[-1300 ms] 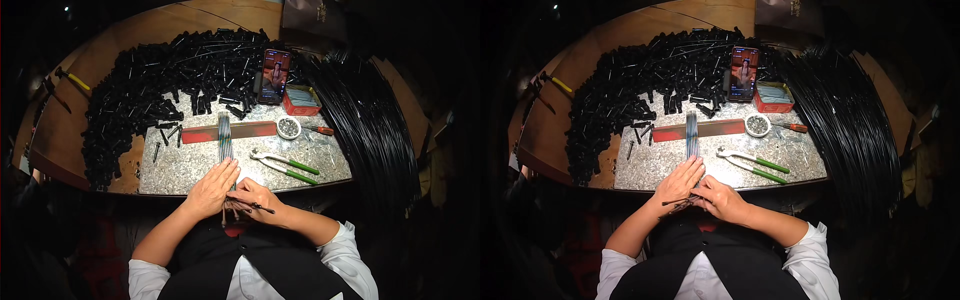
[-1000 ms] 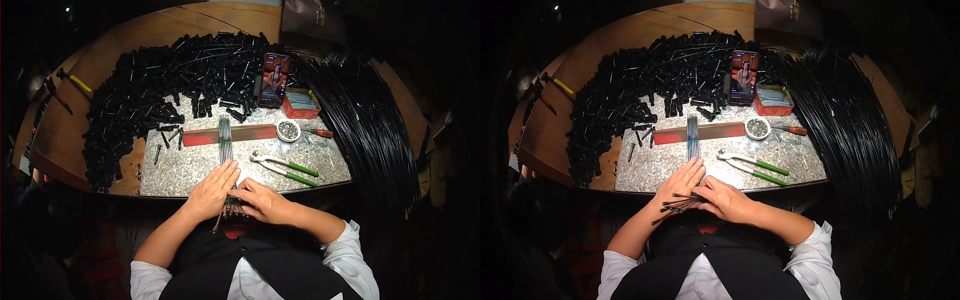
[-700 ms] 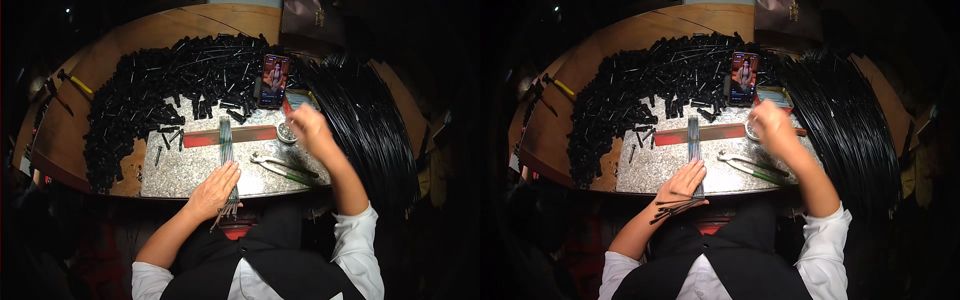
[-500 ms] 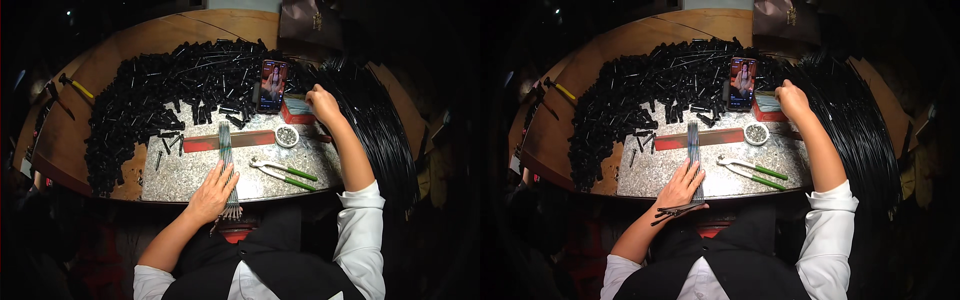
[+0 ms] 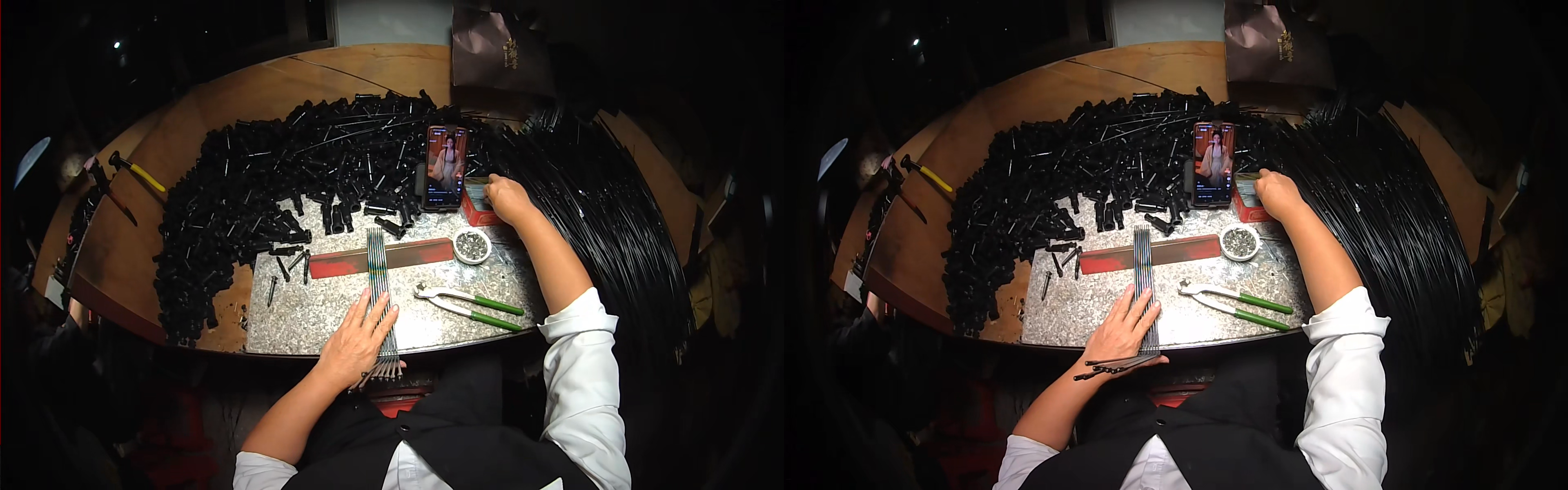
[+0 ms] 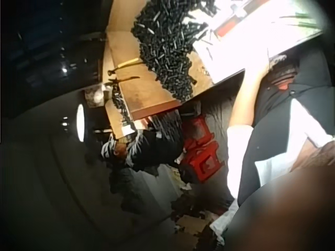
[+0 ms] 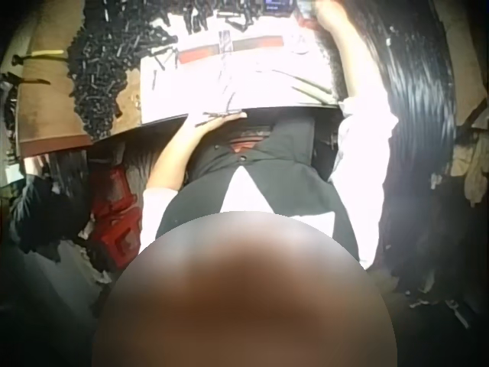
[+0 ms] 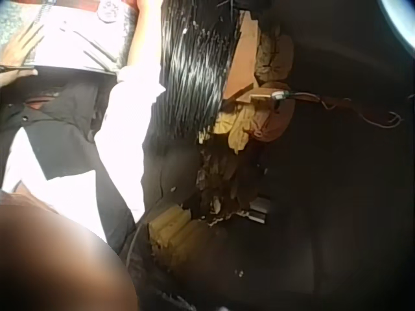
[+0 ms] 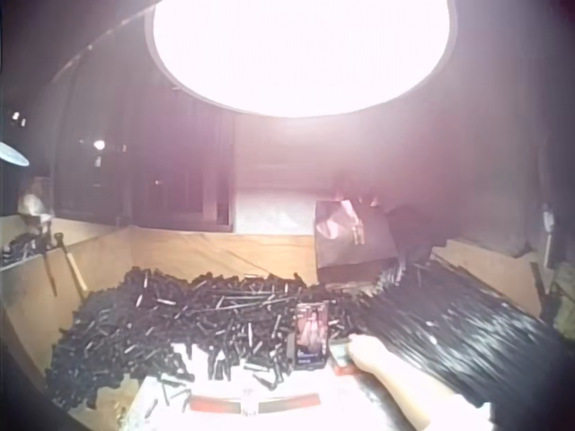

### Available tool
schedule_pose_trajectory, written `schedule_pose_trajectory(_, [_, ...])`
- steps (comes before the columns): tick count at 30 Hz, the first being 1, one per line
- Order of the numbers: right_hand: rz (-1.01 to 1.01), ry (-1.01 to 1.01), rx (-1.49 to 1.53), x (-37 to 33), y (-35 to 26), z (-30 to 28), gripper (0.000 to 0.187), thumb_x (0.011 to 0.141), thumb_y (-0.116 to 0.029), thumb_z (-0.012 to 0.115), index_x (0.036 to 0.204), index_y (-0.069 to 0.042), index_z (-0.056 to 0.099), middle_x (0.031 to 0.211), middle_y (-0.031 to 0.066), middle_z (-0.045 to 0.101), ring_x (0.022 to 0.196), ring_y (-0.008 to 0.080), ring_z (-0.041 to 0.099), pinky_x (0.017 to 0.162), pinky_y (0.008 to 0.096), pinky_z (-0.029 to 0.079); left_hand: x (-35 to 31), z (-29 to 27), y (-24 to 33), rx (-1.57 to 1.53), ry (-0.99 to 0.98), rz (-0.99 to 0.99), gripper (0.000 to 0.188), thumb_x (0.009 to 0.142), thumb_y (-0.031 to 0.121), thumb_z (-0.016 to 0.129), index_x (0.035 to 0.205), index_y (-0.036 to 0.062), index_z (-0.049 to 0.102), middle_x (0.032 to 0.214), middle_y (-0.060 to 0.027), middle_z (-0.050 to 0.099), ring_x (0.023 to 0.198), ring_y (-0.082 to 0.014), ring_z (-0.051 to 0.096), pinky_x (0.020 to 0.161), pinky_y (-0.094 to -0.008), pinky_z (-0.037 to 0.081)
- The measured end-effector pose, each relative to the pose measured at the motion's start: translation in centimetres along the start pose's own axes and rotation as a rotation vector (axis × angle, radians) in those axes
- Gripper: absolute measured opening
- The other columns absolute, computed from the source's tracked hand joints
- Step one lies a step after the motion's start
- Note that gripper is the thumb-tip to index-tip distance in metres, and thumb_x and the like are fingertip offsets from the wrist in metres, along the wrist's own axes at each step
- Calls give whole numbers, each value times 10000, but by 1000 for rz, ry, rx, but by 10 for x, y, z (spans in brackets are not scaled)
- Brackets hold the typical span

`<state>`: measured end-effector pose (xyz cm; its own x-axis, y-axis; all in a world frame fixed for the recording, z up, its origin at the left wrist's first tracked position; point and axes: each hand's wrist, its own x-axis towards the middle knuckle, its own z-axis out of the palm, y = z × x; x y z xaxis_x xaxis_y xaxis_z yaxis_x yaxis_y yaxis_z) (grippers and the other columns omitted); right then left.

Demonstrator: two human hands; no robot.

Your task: Assembling wire bundles and attaching connectors at a mechanical workbench.

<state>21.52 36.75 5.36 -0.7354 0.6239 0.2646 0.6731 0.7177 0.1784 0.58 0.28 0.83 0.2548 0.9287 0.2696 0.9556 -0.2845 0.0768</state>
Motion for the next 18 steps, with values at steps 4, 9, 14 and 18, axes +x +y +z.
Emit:
schedule_pose_trajectory(4, [-43, 100, 30, -7, 4, 0, 75, 757, -87, 591, 751, -28, 637, 928, 143, 587, 896, 318, 614, 742, 411, 517, 2, 0, 0, 6, -6, 2, 904, 752, 699, 556, 1319, 0, 470, 1427, -230, 356, 1352, -460, 264, 1086, -528, 291])
schedule_pose_trajectory(9, [-43, 191, 82, -14, 3, -6, 81, 780, -102, 593, 798, -24, 582, 932, 143, 574, 885, 322, 608, 719, 418, 511, -2, 6, -3, 35, -5, 4, 906, 754, 702, 550, 1322, 1, 468, 1429, -229, 355, 1355, -456, 258, 1089, -523, 288])
schedule_pose_trajectory(14, [-26, 370, 186, -17, -11, -14, 145, 820, -133, 639, 842, -50, 523, 845, 145, 575, 766, 359, 597, 636, 443, 492, -1, 5, -3, 57, -1, 16, 922, 764, 699, 543, 1329, -24, 454, 1430, -229, 354, 1357, -456, 254, 1094, -515, 284])
schedule_pose_trajectory(18, [-262, 415, 326, -14, -52, -20, 88, 837, -124, 604, 860, -65, 544, 824, 122, 600, 754, 342, 611, 641, 416, 500, -1, 7, -4, 60, 1, 22, 920, 770, 691, 547, 1326, -36, 451, 1429, -235, 353, 1354, -459, 258, 1094, -512, 282])
